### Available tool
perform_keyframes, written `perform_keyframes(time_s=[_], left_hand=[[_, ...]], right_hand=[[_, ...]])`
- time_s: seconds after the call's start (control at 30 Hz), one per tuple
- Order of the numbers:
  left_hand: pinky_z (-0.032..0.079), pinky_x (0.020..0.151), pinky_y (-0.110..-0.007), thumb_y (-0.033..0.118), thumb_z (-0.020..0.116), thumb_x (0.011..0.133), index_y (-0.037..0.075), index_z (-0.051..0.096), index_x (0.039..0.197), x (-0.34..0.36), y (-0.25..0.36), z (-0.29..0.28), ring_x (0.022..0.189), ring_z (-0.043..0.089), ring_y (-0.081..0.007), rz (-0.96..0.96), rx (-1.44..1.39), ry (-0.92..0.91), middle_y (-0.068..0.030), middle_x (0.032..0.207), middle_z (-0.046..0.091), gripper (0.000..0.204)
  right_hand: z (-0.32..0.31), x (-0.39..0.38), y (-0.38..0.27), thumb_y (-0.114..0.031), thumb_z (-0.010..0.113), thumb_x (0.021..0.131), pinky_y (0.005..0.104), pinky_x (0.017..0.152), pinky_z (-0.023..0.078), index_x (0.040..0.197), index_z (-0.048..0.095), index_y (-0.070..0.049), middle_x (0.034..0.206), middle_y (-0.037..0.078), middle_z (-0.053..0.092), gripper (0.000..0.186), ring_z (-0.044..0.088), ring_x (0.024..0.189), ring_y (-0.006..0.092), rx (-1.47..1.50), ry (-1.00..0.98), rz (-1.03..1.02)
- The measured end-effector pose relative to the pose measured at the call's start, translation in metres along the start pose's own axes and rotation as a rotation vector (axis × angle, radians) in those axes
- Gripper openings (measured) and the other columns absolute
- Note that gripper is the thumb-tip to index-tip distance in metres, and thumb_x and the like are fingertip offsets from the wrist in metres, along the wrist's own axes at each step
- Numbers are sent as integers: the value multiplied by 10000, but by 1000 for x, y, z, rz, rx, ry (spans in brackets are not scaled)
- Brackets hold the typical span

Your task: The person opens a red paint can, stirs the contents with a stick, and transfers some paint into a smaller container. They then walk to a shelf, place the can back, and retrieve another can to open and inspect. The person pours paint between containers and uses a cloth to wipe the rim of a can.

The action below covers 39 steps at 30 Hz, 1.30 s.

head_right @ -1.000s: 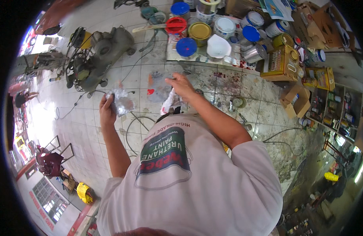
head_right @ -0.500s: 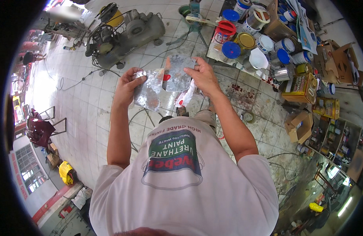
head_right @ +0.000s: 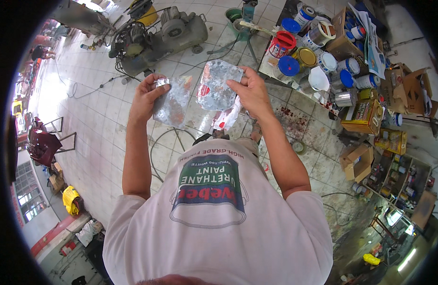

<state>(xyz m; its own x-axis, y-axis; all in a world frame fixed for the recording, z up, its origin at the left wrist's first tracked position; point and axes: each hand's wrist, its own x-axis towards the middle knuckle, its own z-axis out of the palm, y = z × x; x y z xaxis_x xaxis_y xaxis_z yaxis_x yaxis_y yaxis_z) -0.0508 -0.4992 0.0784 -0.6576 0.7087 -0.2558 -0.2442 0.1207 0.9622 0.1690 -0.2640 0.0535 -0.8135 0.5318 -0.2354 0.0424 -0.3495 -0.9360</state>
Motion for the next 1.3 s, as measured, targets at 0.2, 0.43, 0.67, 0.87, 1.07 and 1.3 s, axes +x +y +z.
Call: perform_keyframes(time_s=[0.2,0.43,0.67,0.87,1.07,1.3], left_hand=[[513,709,-239,35,799,888,18,678,1137,1,7,39,776,663,-70,-2,87,-57,-17,894,744,277],[526,739,-244,34,795,898,14,675,1148,12,8,14,784,671,-79,29,20,-38,-22,908,747,278],[524,722,-243,28,808,881,17,682,1153,12,19,49,773,668,-81,58,92,-92,-18,909,748,300],[522,710,-239,12,799,883,17,688,1146,17,17,48,773,665,-71,84,78,-88,-6,901,744,285],[520,741,-232,16,799,884,19,693,1138,15,25,38,798,662,-61,62,32,-87,-5,896,743,275],[510,743,-230,30,810,884,23,694,1125,19,22,63,791,655,-64,65,126,-124,-11,898,748,267]], right_hand=[[-4,1,-7,2,702,987,295,850,587,1434,478,38,1115,147,772,501,728,973,157,5,-10,-29],[-17,-1,-16,22,701,979,301,854,596,1396,512,17,1116,140,773,457,733,980,159,41,1,-91],[-17,-2,-22,1,705,983,280,814,589,1359,525,39,1102,135,778,419,728,934,134,51,6,-98],[-19,-6,-27,5,704,982,277,809,583,1381,507,45,1103,135,778,447,720,934,125,23,33,-145],[-24,-10,-30,-2,709,982,274,811,580,1419,482,55,1107,143,779,496,723,941,132,44,64,-153],[-25,-9,-29,-7,709,983,277,812,581,1426,475,61,1103,146,780,506,727,938,137,17,51,-134]])
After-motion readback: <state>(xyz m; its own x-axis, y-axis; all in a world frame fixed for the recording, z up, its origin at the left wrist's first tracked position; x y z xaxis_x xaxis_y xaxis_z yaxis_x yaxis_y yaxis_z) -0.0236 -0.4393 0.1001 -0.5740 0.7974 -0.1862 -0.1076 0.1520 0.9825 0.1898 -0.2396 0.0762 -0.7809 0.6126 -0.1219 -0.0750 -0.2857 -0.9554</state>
